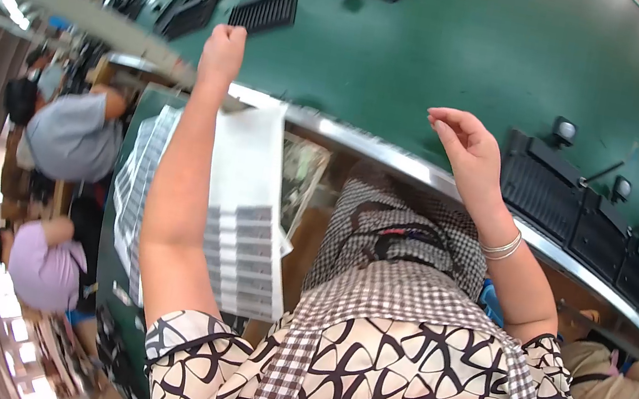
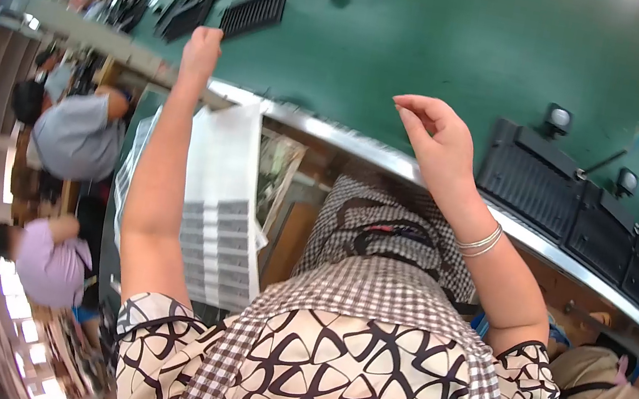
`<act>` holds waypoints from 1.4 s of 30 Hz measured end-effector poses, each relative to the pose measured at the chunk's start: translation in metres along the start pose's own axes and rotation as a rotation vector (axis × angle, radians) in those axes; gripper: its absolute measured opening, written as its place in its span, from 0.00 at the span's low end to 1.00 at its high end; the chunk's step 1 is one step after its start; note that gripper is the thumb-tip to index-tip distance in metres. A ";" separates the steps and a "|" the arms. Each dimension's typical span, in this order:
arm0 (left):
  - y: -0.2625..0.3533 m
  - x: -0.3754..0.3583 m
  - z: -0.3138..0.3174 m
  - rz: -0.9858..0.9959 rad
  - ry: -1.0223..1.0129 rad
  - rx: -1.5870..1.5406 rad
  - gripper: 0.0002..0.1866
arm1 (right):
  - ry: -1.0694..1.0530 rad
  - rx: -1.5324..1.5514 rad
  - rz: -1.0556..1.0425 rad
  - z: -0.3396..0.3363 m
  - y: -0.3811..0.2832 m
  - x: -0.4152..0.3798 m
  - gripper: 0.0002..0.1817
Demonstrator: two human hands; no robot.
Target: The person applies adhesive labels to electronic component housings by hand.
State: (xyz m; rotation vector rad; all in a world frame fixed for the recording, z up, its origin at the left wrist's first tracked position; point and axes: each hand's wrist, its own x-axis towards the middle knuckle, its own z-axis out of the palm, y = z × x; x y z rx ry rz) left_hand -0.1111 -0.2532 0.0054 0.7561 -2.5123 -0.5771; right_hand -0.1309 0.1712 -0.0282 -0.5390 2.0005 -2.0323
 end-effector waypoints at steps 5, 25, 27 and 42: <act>0.011 -0.110 -0.092 -0.378 -0.289 -0.698 0.11 | -0.408 -0.331 -0.405 0.088 -0.017 -0.008 0.08; -0.080 -0.285 -0.122 -0.072 -0.044 0.442 0.07 | -1.027 -0.774 -0.931 0.242 0.006 -0.042 0.37; -0.083 -0.284 -0.121 -0.084 -0.042 0.449 0.07 | -1.023 -0.780 -0.932 0.244 0.008 -0.043 0.37; -0.079 -0.279 -0.130 -0.121 -0.128 0.393 0.07 | -1.018 -0.772 -0.914 0.244 0.010 -0.043 0.36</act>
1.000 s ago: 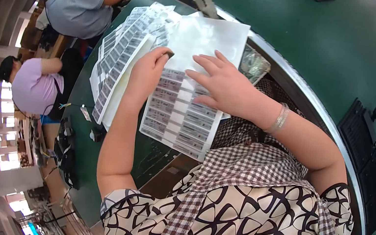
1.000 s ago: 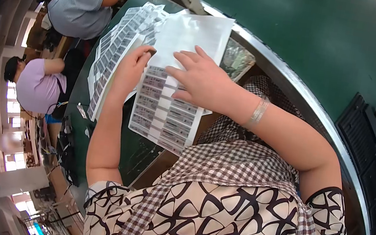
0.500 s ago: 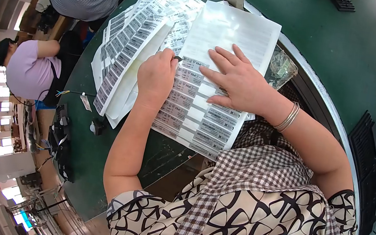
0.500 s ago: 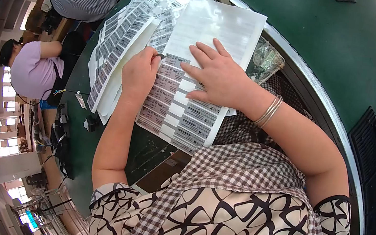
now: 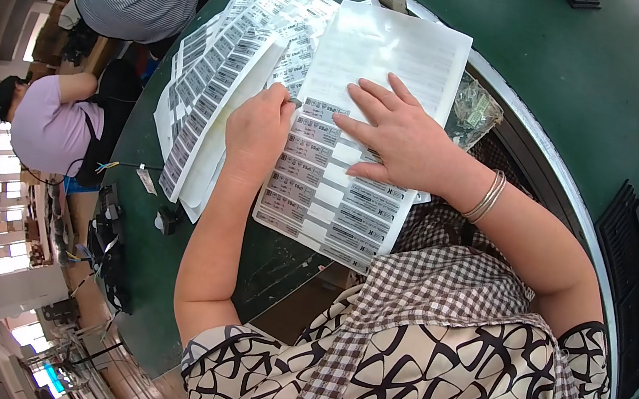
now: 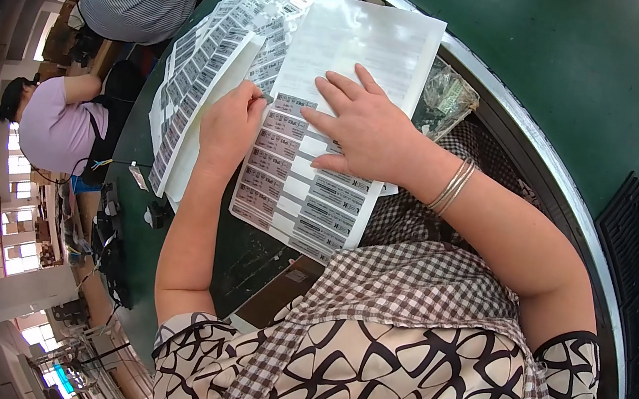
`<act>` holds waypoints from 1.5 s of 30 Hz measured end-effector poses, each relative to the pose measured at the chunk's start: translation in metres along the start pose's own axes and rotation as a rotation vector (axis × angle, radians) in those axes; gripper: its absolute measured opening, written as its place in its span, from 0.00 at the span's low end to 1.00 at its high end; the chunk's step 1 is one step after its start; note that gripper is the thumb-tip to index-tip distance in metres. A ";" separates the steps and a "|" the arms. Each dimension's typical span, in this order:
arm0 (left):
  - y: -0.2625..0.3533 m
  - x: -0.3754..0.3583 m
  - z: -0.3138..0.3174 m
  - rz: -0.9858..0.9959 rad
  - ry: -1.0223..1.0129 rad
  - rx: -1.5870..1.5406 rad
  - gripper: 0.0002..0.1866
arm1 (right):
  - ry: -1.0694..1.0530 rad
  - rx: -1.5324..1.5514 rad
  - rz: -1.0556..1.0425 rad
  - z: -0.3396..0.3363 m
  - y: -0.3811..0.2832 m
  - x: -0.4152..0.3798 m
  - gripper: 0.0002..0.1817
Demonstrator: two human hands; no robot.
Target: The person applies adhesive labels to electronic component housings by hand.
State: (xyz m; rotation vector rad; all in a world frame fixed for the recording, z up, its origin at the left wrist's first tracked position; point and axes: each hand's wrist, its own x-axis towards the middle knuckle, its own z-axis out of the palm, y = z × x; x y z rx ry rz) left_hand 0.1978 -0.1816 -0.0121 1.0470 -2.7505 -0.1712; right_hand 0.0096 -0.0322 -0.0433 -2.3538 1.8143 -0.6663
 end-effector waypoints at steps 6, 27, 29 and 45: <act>-0.001 0.006 -0.003 -0.050 -0.063 -0.018 0.10 | 0.010 -0.039 -0.014 -0.002 0.000 0.004 0.35; 0.142 -0.033 -0.094 0.160 -0.157 -0.746 0.10 | 0.332 0.978 0.467 -0.052 0.067 -0.004 0.27; 0.146 -0.015 -0.084 0.154 0.011 -0.673 0.10 | 0.704 1.116 0.728 -0.074 0.075 -0.058 0.25; 0.252 -0.011 -0.036 0.924 0.017 -0.367 0.13 | 0.996 2.192 0.745 -0.048 0.012 -0.182 0.46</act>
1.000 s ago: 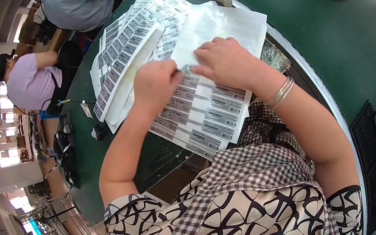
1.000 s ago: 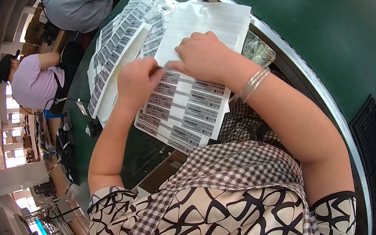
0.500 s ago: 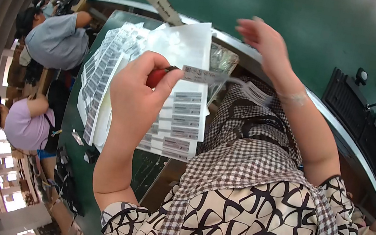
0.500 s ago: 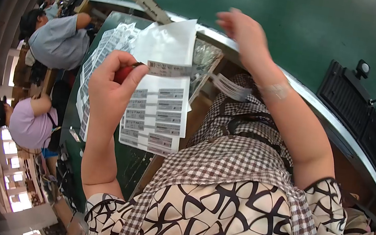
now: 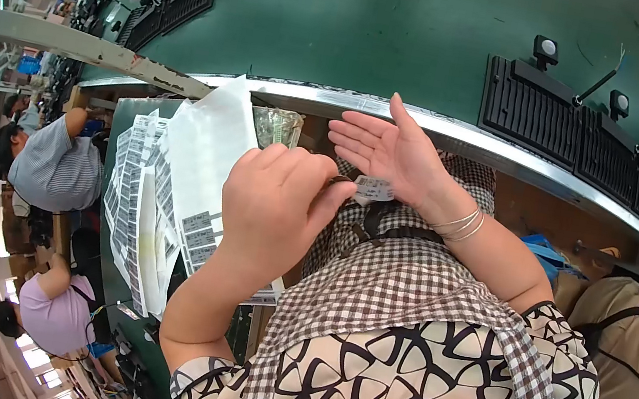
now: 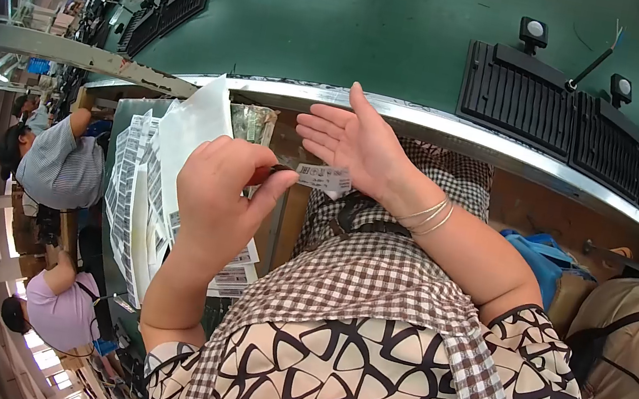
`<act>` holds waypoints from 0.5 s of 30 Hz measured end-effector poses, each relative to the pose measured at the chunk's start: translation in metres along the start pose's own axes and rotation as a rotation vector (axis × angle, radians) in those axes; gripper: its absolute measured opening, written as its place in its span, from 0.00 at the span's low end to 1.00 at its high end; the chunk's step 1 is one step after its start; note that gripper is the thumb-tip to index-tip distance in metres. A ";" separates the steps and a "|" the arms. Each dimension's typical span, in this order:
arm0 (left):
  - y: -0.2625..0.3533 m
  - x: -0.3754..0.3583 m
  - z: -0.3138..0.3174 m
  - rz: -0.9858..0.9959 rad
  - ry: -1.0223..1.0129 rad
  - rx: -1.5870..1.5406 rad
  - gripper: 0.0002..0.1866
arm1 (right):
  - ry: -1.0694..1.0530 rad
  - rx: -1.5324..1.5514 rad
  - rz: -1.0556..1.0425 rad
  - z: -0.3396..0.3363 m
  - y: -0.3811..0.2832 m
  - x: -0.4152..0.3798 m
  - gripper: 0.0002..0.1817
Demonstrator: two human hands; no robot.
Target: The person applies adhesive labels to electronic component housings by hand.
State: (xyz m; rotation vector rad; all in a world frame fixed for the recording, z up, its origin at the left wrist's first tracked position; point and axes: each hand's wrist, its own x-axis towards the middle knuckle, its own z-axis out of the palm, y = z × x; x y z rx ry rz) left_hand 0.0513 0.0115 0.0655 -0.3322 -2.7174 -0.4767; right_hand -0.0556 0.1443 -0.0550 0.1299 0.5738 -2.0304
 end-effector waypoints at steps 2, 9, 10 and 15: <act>-0.004 -0.002 0.003 -0.007 0.009 -0.001 0.13 | 0.005 -0.024 0.021 -0.003 0.002 -0.003 0.46; -0.001 0.001 0.000 0.018 -0.023 -0.008 0.13 | 0.059 -0.081 -0.047 -0.020 0.009 -0.004 0.44; -0.001 0.003 0.002 0.031 -0.029 -0.021 0.13 | 0.036 -0.067 -0.053 -0.018 0.007 -0.004 0.43; -0.002 0.005 0.009 0.022 -0.029 -0.045 0.13 | 0.031 -0.037 -0.050 -0.014 0.001 -0.012 0.43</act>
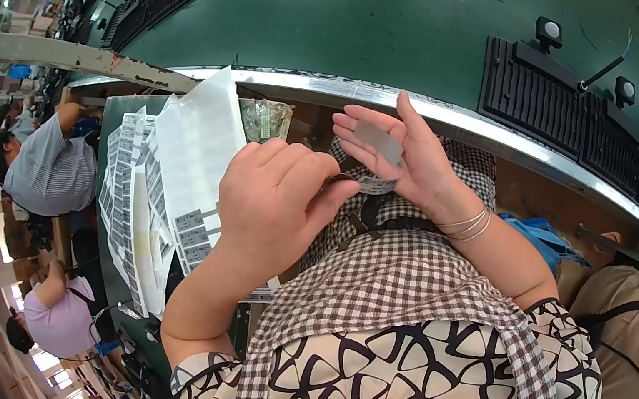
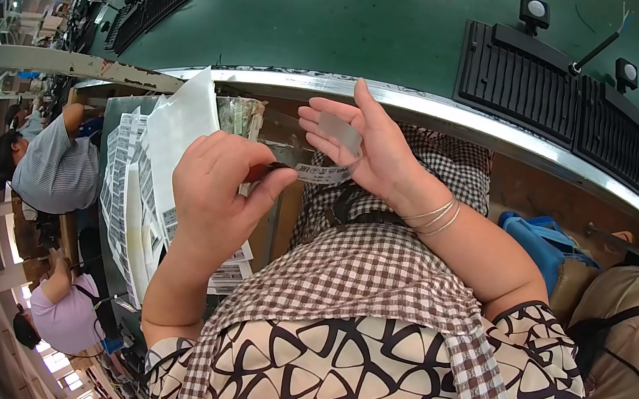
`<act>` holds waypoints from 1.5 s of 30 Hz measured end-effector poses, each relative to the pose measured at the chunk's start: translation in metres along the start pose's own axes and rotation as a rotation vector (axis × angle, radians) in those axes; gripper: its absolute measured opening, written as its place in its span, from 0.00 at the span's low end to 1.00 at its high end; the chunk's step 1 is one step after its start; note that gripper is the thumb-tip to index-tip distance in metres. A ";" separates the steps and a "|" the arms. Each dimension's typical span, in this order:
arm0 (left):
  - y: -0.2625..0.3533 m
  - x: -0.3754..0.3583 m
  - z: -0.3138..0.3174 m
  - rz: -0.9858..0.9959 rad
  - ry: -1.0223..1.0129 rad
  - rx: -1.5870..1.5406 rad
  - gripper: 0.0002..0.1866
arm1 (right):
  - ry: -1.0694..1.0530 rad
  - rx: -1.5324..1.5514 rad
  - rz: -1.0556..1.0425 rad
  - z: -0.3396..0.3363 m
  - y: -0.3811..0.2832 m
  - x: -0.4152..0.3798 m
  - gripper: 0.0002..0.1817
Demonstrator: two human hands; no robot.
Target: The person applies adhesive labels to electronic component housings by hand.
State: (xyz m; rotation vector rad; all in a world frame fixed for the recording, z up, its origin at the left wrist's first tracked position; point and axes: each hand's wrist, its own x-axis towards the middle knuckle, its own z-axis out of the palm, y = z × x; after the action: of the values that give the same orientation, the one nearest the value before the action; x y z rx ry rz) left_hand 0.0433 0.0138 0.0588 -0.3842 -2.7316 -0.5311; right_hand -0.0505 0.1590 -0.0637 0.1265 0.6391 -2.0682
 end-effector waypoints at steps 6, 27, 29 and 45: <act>-0.023 -0.009 0.026 -0.215 0.000 -0.054 0.11 | -0.036 0.037 0.023 0.001 0.003 -0.008 0.40; -0.042 -0.010 0.054 -0.333 -0.060 -0.027 0.11 | -0.038 -0.030 0.075 0.002 0.007 -0.014 0.38; -0.042 -0.011 0.056 -0.332 -0.056 -0.026 0.11 | -0.035 -0.035 0.065 0.003 0.006 -0.015 0.38; -0.046 -0.011 0.062 -0.332 -0.055 -0.013 0.12 | -0.052 0.009 0.080 -0.002 0.009 -0.014 0.38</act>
State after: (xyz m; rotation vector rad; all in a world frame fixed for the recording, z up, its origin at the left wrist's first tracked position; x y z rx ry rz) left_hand 0.0216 -0.0049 -0.0136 0.0567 -2.8623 -0.6292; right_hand -0.0355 0.1665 -0.0646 0.1014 0.5839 -1.9914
